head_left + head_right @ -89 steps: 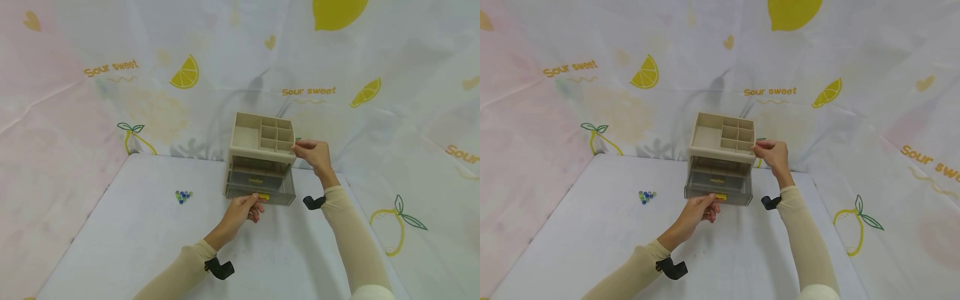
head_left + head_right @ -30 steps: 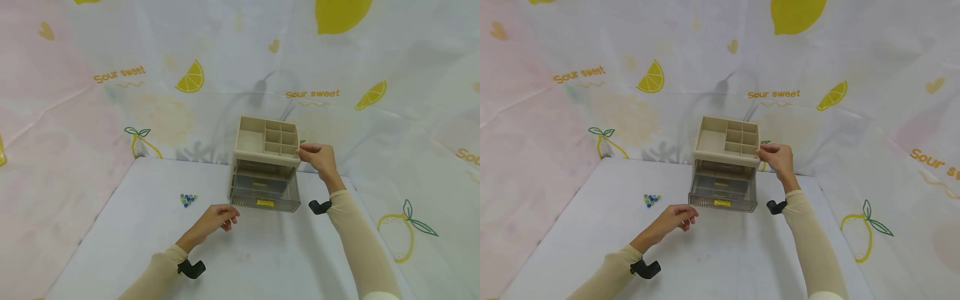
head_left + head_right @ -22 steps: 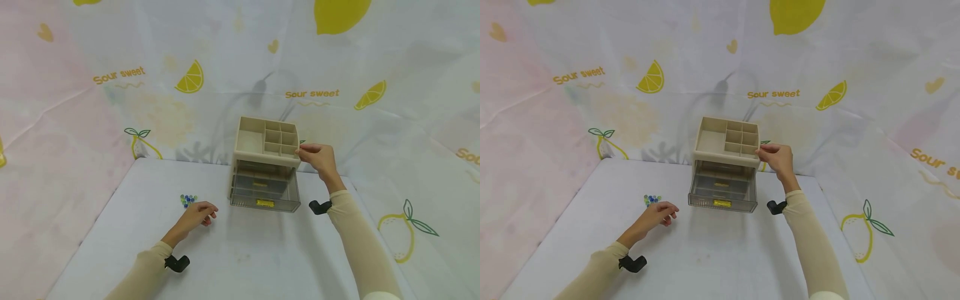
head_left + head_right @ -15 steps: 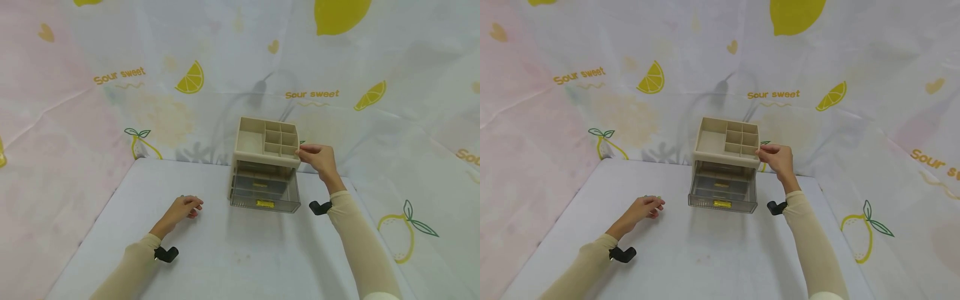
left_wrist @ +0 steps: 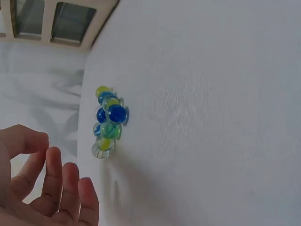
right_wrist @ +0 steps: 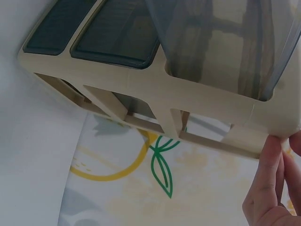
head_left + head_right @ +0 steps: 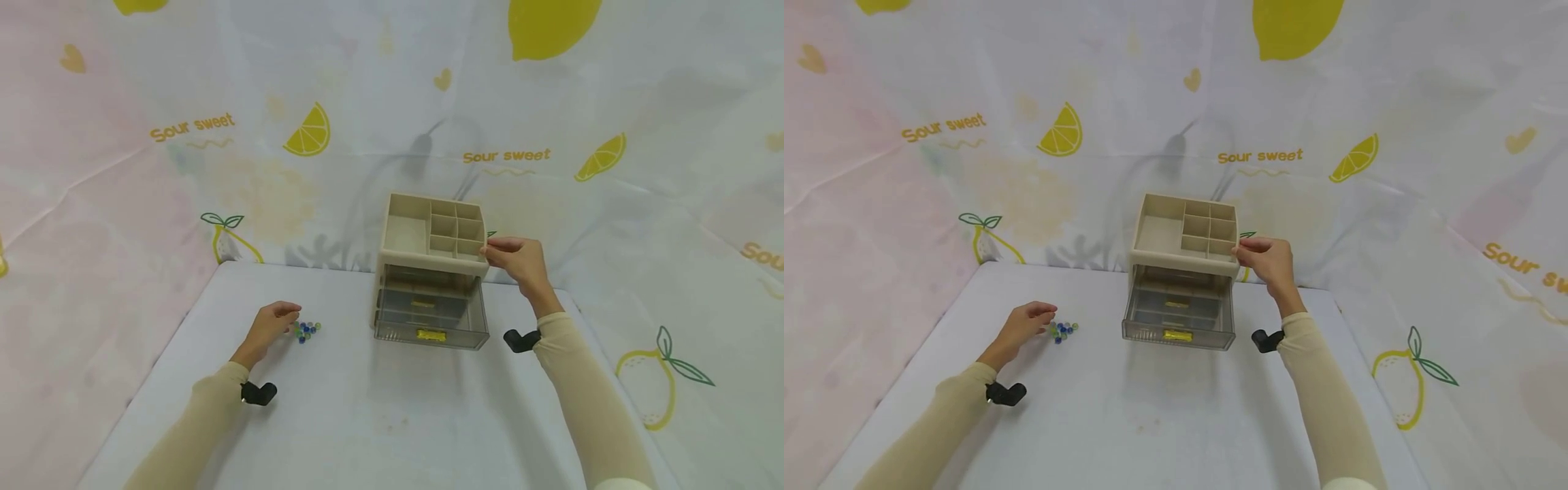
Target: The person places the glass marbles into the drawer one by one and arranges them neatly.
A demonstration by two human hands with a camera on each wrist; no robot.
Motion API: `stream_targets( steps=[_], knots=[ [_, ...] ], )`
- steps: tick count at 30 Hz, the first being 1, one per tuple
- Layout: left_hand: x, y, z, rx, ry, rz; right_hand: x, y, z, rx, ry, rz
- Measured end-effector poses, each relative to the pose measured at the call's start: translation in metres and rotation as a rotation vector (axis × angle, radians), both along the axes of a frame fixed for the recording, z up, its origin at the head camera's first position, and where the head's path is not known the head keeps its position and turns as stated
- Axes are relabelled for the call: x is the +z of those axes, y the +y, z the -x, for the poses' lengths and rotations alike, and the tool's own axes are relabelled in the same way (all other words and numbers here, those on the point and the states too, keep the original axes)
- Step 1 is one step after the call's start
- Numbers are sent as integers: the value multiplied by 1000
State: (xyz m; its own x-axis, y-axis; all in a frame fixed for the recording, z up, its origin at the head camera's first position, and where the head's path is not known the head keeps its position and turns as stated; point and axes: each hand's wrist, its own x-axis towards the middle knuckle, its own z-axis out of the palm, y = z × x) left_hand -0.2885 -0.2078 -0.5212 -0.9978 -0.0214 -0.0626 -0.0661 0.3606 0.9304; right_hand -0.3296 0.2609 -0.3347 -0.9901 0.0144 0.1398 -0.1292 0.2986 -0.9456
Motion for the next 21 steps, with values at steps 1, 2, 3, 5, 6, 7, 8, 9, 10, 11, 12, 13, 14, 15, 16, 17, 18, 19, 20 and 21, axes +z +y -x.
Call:
stream_targets(
  steps=[1, 2, 3, 5, 6, 7, 8, 9, 10, 11, 12, 13, 14, 15, 16, 17, 18, 19, 20, 21],
  knots=[
    [0, -3, 2, 4, 15, 40, -1, 0, 1, 1, -2, 4],
    [0, -5, 4, 7, 27, 85, -1, 0, 2, 2, -4, 3],
    [-1, -7, 5, 10, 40, 130, -2, 0, 2, 1, -7, 2],
    [-2, -10, 9, -5, 59, 218, -2, 0, 2, -3, -11, -4],
    [-2, -11, 11, -22, 73, 263, -1, 0, 3, -4, -12, -6],
    [-3, -12, 12, -39, 79, 295, -2, 0, 3, -6, -12, -6],
    [-3, -12, 14, -54, 83, 327, -2, -1, 3, -5, -11, -6],
    [-4, -13, 15, -67, 85, 345, -2, -1, 3, -6, -9, -5],
    [-4, -13, 16, -81, 86, 361, -2, -1, 2, -5, -5, -3],
    [-4, -13, 16, -93, 86, 374, -2, -2, 3, -3, -1, -1],
    [-4, -12, 17, -100, 83, 381, -3, -2, 3, -4, 4, -3],
    [-5, -12, 17, -98, 75, 377, -3, -2, 3, -7, 9, -3],
    [-5, -12, 17, -96, 65, 373, -3, -2, 3, -10, 13, -6],
    [-6, -12, 17, -94, 55, 368, -3, -2, 3, -14, 15, -9],
    [-7, -12, 17, -91, 47, 366, -2, -2, 3, -18, 16, -11],
    [-7, -12, 17, -89, 39, 364, -2, -2, 2, -22, 17, -12],
    [-8, -12, 17, -84, 31, 359, -2, -2, 2, -28, 16, -12],
    [-9, -12, 17, -81, 27, 358, -2, -1, 2, -31, 17, -12],
    [-10, -12, 17, -83, 27, 358, -2, -1, 2, -33, 18, -16],
    [-10, -12, 17, -86, 31, 362, -2, -1, 2, -33, 20, -21]
  ],
)
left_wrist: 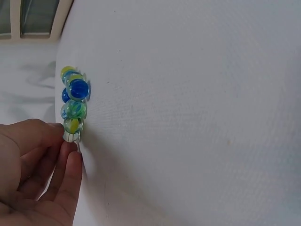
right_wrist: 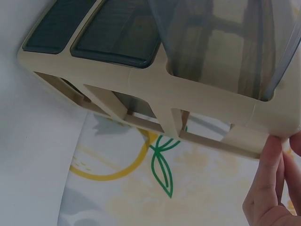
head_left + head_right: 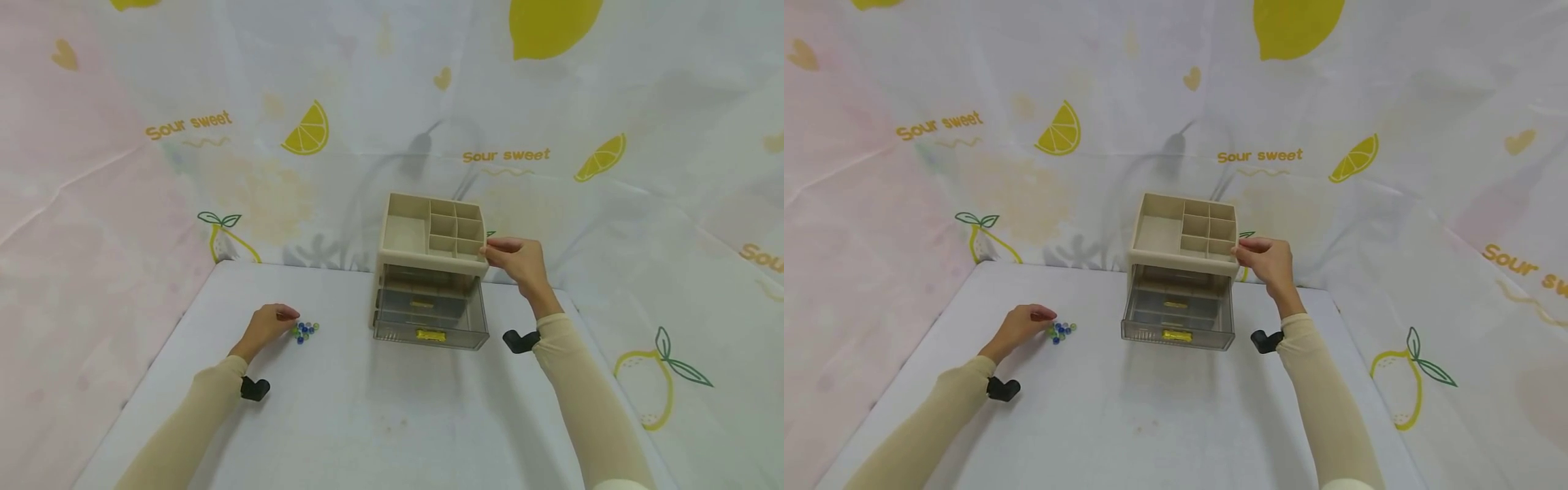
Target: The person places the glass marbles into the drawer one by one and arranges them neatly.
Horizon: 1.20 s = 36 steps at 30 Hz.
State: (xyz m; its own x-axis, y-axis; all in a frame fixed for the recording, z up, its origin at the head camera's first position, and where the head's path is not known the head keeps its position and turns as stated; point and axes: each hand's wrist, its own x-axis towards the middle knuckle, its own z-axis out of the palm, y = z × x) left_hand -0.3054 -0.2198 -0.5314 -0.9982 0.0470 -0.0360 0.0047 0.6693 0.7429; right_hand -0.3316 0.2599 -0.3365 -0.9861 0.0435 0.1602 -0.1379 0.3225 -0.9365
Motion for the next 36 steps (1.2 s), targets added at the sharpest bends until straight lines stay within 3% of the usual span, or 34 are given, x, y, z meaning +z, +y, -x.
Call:
stream_targets(
  steps=[9, 12, 16, 23, 31, 36],
  knots=[
    [-1, 1, 1, -72, 108, 74, 0, 1, 1, 4, 8, -11],
    [-1, 2, 1, -92, 143, 90, 11, -5, -9, 14, -4, -12],
    [-2, 3, 0, -78, 161, 85, 24, -13, -22, 29, -17, -2],
    [-4, 2, -3, -58, 208, 76, 23, -14, -20, 33, -8, -8],
    [-11, -3, -4, -15, 194, 35, 22, -13, -20, 33, -9, -4],
    [-13, -5, -7, 1, 201, 10, 13, -9, -12, 31, -9, 14]
  ],
)
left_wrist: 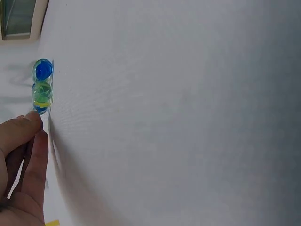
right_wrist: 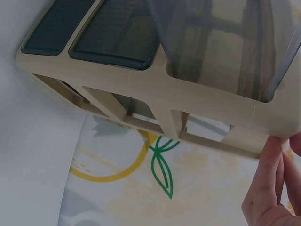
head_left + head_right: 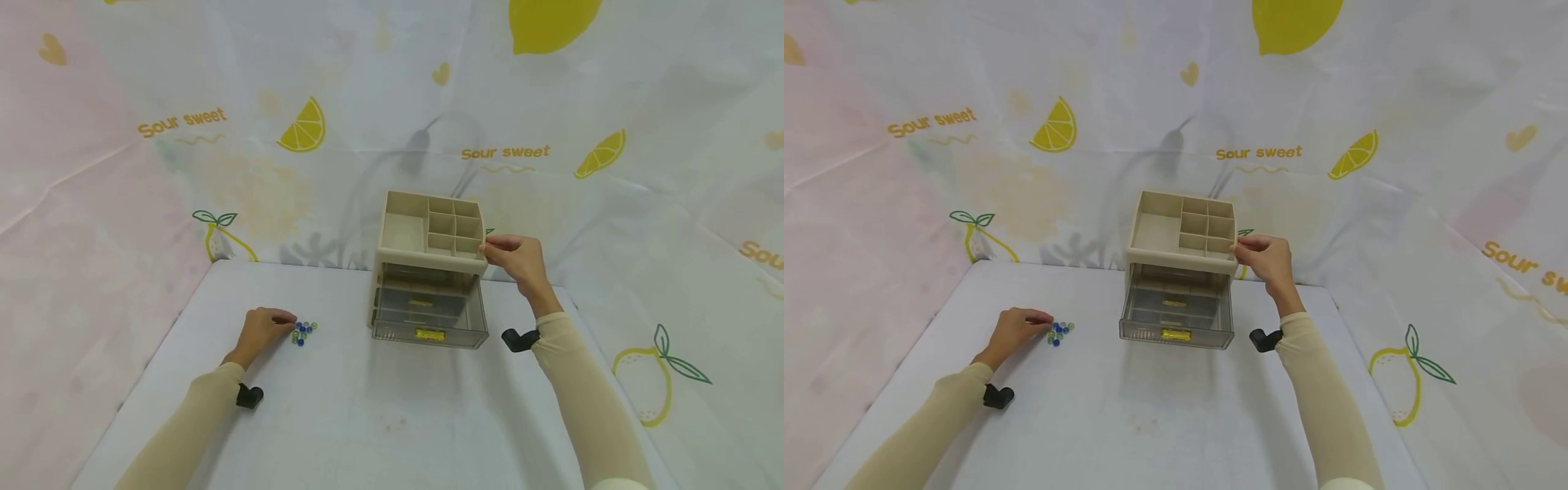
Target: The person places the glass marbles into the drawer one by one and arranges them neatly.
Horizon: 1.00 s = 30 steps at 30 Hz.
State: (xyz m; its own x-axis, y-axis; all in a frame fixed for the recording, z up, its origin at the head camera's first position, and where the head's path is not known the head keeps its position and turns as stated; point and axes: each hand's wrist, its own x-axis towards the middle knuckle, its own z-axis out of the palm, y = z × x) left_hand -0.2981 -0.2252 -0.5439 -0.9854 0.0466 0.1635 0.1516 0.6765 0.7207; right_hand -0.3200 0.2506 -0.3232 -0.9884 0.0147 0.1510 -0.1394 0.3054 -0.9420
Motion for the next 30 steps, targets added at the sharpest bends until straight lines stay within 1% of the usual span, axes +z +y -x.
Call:
stream_targets(
  steps=[4, 7, 12, 16, 20, 23, 26, 30],
  knots=[
    [-1, 1, -2, 13, 35, -9, -12, 7, 11, -3, 12, 17],
    [1, 2, -1, 11, 67, -26, -15, 10, 15, -6, 29, 21],
    [8, 8, 0, -10, 78, -59, -16, 11, 14, -7, 39, 23],
    [16, 16, 0, -37, 107, -83, -16, 10, 13, -7, 39, 36],
    [26, 23, 1, -61, 166, -122, -16, 9, 13, -7, 43, 33],
    [36, 31, 2, -85, 204, -175, -17, 9, 13, -10, 42, 18],
    [49, 40, 2, -116, 219, -267, -16, 10, 14, -11, 34, 18],
    [68, 53, 0, -163, 216, -392, -16, 11, 14, -7, 22, 34]
  ],
)
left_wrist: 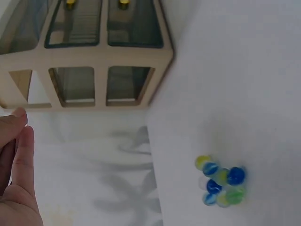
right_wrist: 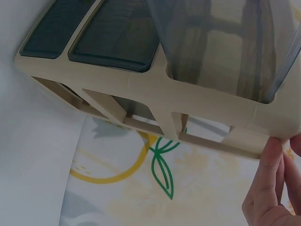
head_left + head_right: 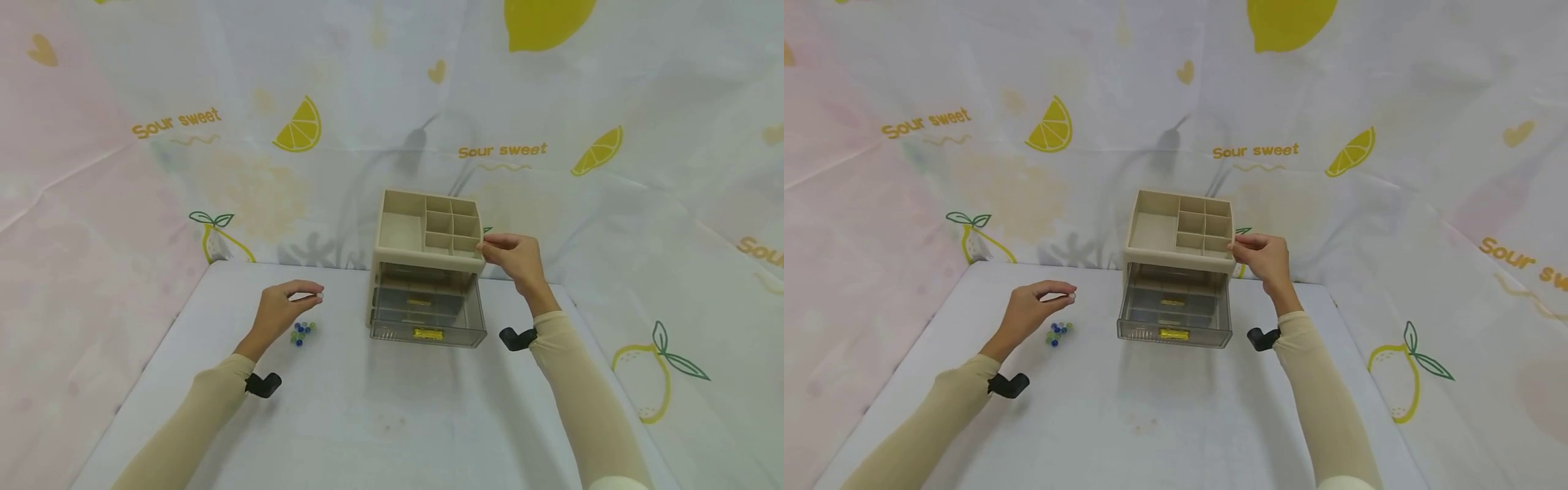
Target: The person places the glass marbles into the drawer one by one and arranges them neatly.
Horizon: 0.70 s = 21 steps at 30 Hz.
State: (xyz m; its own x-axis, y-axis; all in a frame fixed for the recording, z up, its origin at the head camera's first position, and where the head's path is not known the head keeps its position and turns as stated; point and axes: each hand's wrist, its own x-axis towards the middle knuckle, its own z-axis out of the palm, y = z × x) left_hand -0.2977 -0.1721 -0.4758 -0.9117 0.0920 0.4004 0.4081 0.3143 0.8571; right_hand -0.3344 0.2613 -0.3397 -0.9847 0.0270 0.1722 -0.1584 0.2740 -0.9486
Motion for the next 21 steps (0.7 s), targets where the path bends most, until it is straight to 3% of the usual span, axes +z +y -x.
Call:
stream_targets(
  steps=[5, 11, 15, 21],
  knots=[
    [30, 21, -6, -75, -1, -69, 0, 0, 0, -5, 1, -5],
    [76, 46, -26, -195, 12, -125, 0, -1, 0, -12, 1, -10],
    [90, 57, -29, -281, 69, -182, 0, -1, 0, -16, 2, -13],
    [105, 69, -34, -304, 122, -184, 0, -2, -1, -17, 7, -20]
  ],
)
